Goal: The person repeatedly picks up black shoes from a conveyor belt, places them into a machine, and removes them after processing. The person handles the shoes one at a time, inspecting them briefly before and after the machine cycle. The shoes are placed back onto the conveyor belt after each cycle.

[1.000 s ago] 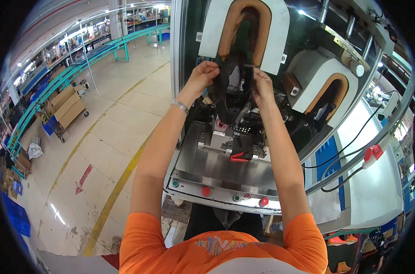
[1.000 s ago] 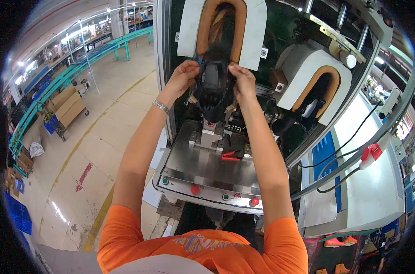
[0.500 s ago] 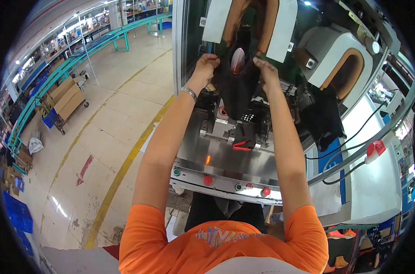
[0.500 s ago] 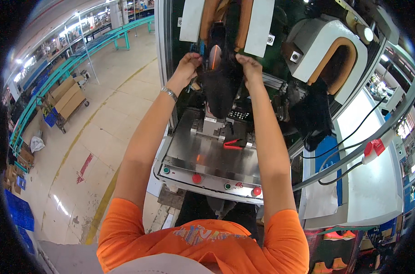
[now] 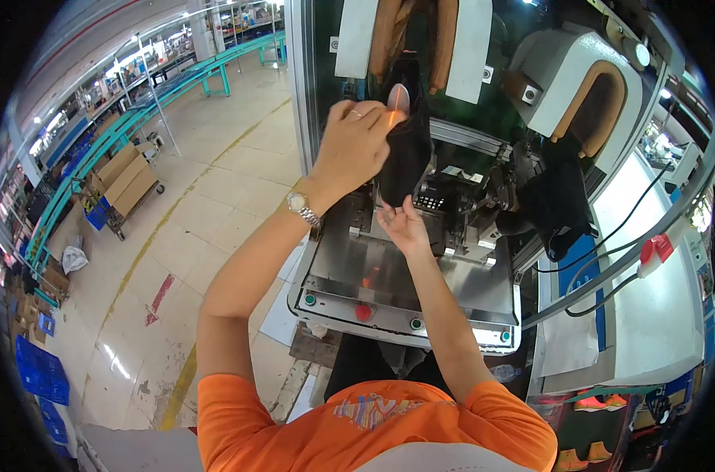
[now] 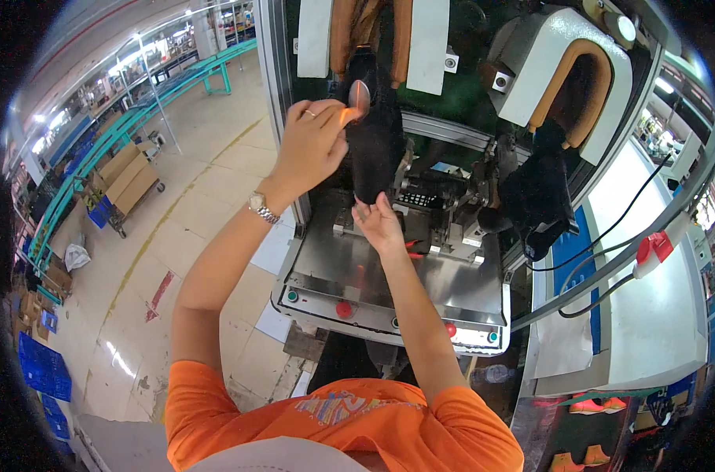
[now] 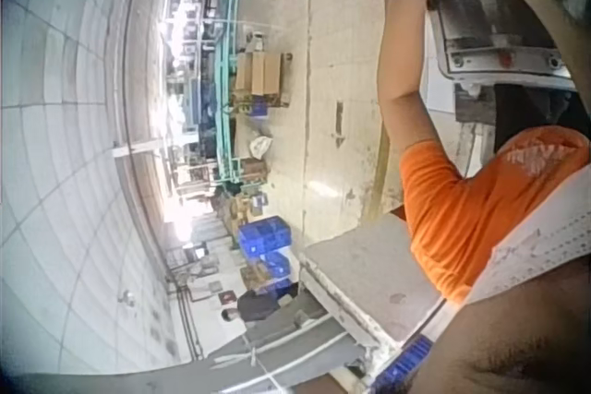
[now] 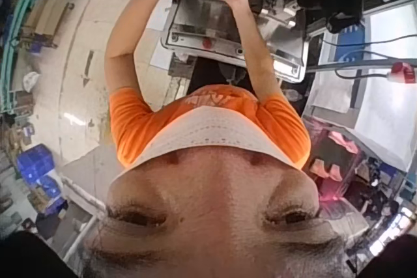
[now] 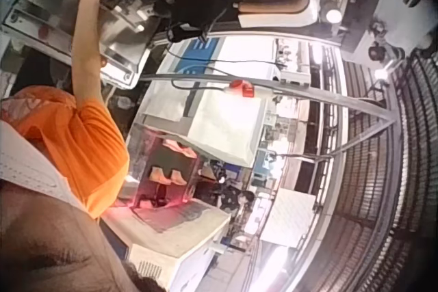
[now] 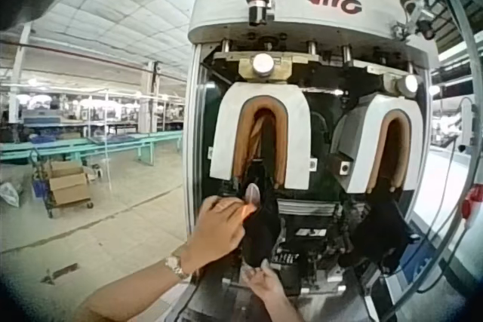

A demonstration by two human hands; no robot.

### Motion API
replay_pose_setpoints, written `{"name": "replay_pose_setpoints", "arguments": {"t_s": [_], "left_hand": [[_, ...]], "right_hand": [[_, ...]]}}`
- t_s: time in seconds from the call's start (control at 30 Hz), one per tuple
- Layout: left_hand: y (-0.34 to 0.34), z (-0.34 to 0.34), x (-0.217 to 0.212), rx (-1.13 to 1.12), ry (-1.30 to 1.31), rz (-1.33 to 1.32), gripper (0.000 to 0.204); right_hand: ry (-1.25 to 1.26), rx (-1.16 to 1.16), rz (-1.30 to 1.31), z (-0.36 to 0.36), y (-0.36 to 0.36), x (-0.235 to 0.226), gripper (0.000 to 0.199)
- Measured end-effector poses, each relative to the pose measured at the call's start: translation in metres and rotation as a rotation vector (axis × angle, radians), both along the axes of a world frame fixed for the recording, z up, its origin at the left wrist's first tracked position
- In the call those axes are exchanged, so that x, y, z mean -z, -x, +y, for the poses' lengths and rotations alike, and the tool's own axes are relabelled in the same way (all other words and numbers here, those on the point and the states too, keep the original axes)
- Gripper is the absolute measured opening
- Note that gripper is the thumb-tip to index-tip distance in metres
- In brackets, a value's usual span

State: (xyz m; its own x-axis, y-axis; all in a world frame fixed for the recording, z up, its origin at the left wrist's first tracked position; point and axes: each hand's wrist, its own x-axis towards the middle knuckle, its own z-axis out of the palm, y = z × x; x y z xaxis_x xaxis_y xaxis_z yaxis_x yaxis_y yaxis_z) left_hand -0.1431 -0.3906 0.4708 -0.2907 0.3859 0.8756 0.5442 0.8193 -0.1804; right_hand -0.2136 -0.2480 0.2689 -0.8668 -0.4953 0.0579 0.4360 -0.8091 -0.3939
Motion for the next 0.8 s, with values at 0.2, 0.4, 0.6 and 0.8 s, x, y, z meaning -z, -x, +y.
{"name": "replay_pose_setpoints", "arguments": {"t_s": [0.2,0.4,0.6,0.8], "left_hand": [[-0.013,0.005,0.017,-0.228,-0.001,-0.089,0.031],[-0.018,0.022,0.035,-0.278,-0.001,-0.195,0.046],[-0.014,0.034,0.046,-0.307,-0.003,-0.170,0.050],[-0.014,0.024,0.050,-0.336,0.040,-0.180,0.041]], "right_hand": [[-0.237,0.060,-0.029,-0.006,0.027,0.013,0.011],[-0.428,0.165,-0.068,0.003,0.065,0.015,0.018],[-0.477,0.208,-0.078,-0.012,0.083,0.020,0.019],[-0.375,0.325,-0.113,-0.033,0.073,0.030,0.016]]}}
